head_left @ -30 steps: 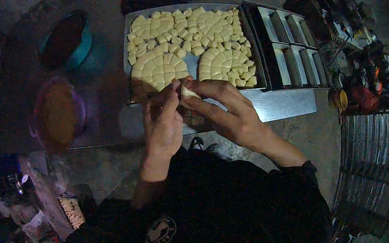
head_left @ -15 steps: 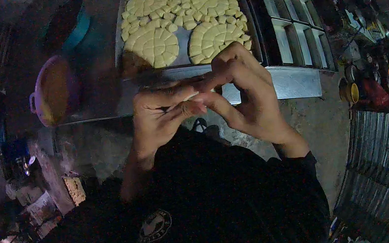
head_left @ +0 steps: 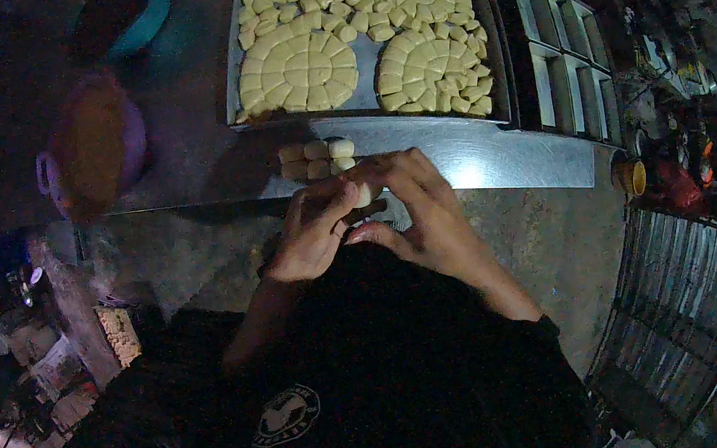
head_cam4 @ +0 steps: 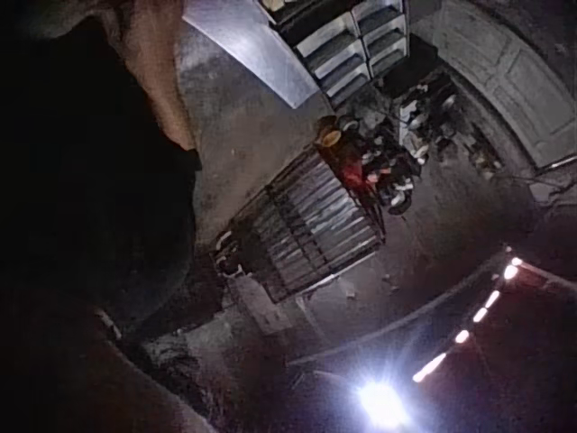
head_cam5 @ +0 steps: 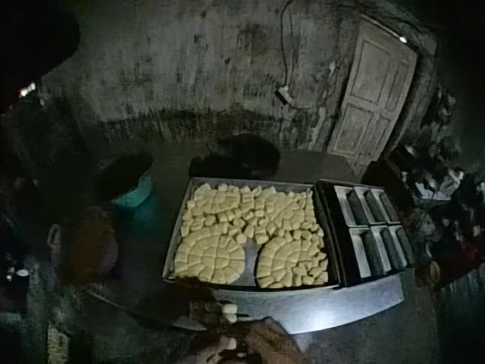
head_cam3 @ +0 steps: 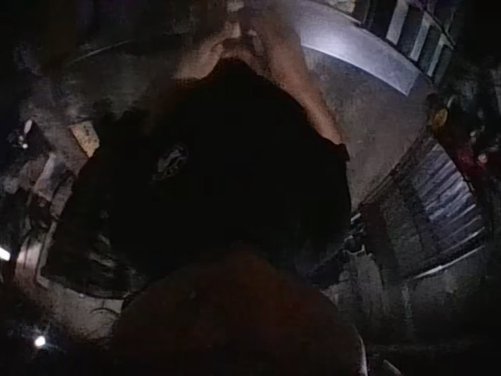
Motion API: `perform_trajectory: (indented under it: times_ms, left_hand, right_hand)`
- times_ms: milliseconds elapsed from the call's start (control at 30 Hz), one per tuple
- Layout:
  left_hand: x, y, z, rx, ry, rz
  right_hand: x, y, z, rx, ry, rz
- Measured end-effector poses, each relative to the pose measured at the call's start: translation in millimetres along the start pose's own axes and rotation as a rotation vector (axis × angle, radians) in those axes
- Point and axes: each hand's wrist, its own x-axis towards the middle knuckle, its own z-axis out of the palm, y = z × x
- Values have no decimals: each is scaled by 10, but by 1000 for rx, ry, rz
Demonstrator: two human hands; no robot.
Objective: The person takes a tray of dough portions, fills each portion with a brown paste by hand from a bucket, and places the filled dough into a loaf pan.
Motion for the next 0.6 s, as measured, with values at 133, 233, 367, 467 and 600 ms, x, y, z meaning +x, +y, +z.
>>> perform_trajectory:
  times_ms: [133, 233, 367, 467, 600]
  left_hand:
    - [58, -185, -540, 706, 136, -20]
    - [239, -405, -1056, 958, 19, 459]
    - [409, -77, -1204, 1003, 131, 372]
    - [565, 242, -1389, 1131, 163, 404]
    - [640, 448, -1649, 1353, -5, 366]
  right_hand:
    - [-127, 279, 630, 750, -45, 583]
    - [-257, 664, 957, 1099, -109, 709]
    - [-24, 957, 802, 224, 22, 609]
    - [12, 1345, 871, -94, 262, 537]
    - [195, 1165, 932, -149, 35, 401]
